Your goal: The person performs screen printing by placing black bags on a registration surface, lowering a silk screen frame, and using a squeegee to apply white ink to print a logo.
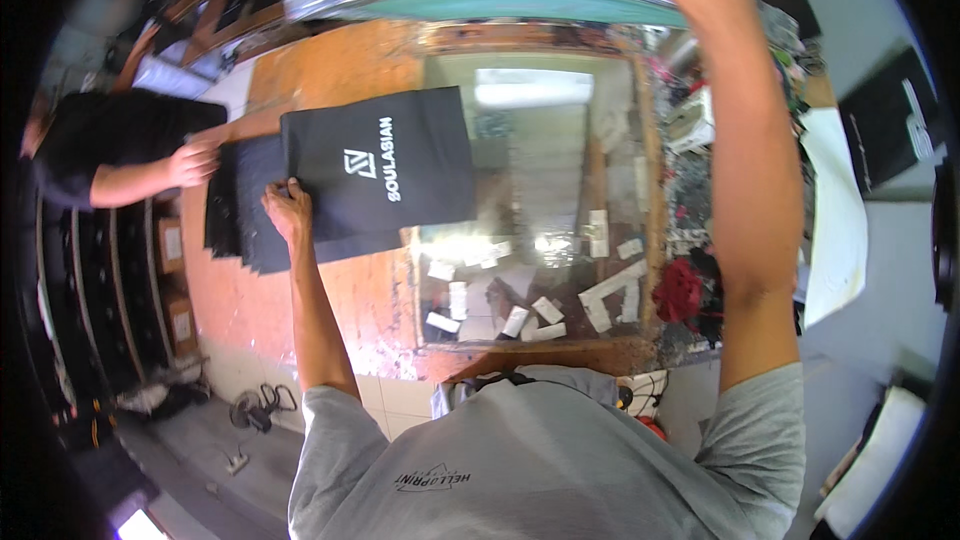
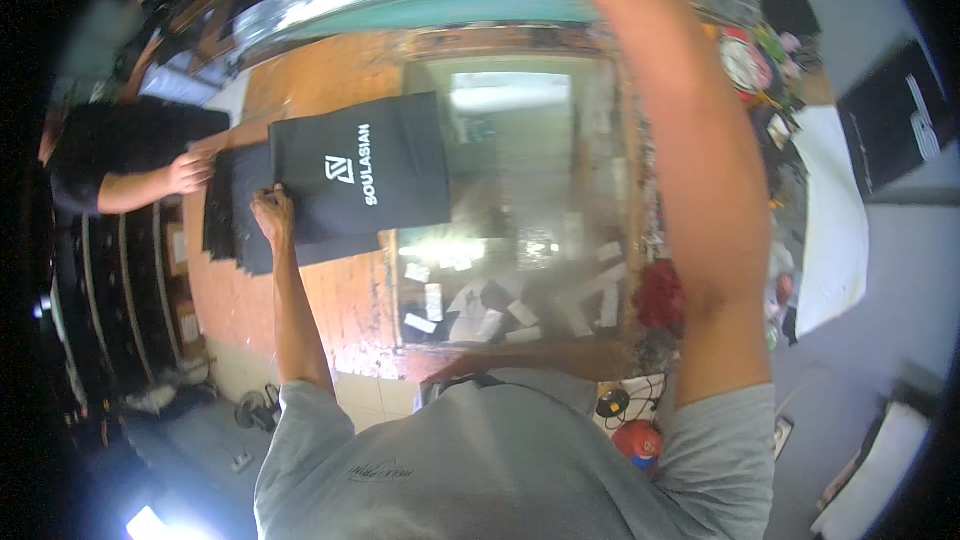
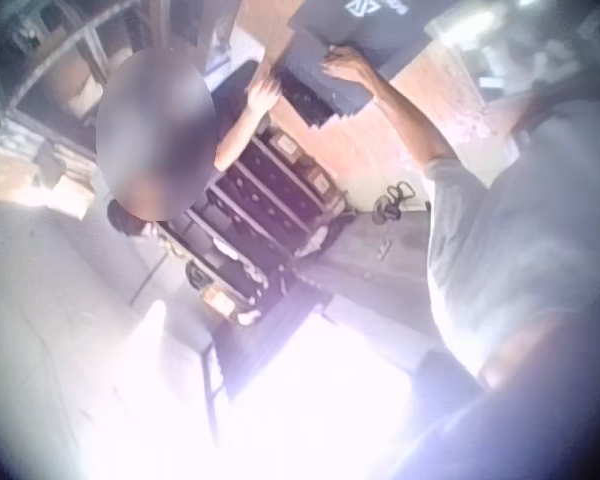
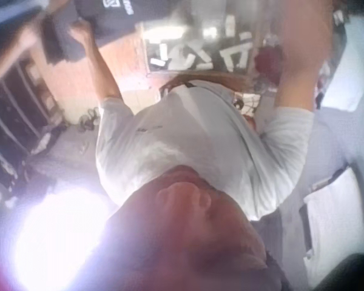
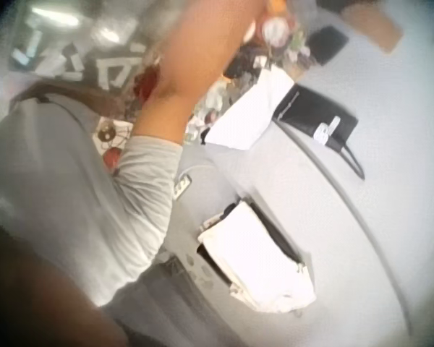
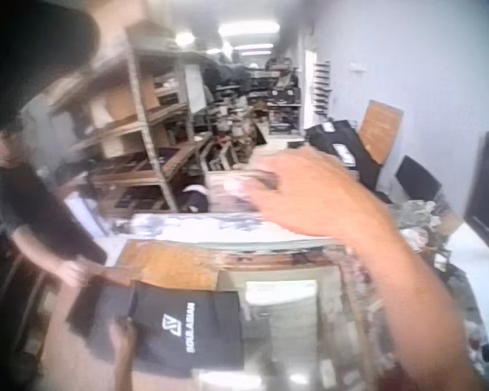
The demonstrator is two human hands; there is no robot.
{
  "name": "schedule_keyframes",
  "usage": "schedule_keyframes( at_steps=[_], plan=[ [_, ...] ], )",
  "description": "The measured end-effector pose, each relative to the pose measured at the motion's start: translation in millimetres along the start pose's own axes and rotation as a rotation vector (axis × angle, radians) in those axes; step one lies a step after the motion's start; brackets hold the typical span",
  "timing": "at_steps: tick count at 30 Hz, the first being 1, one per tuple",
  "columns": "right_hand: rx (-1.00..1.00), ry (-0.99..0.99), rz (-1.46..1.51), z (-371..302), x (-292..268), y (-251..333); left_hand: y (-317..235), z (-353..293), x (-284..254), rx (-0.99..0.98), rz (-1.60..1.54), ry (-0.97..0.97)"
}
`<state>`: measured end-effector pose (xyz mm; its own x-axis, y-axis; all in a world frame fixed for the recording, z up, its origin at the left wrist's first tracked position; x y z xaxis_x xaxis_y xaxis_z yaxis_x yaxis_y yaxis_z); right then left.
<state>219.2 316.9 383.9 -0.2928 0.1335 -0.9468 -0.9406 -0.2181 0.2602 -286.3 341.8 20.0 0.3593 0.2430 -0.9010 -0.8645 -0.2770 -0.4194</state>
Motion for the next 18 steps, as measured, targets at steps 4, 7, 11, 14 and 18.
schedule_keyframes(
  at_steps=[4,7,11,14,18],
  plan=[
    [-0.025,-0.037,-0.028,1,2,12,10,-34,-68,0.257,0.067,-0.336],
    [-0.048,-0.06,-0.039,-1,-1,20,-17,-102,-13,0.38,-0.275,-0.008],
    [0.039,0.009,0.003,0,8,13,-39,-179,45,0.328,-0.119,0.083],
    [-0.011,-0.058,-0.02,-7,8,17,-28,-176,56,0.251,-0.139,0.076],
    [0.034,-0.03,-0.02,-11,13,12,-12,-149,60,0.061,-0.447,0.32]
  ],
)
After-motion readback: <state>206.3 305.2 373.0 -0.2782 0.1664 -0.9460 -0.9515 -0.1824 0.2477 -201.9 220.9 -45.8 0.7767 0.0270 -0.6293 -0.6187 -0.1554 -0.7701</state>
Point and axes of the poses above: each hand's wrist, its own z-axis towards the middle knuckle, its own x-axis out of the palm, y = z × x, the point moved 10 cm from there along z, towards the middle knuckle, and after that the axes turned 12 degrees about y, right-handed, at the moved point
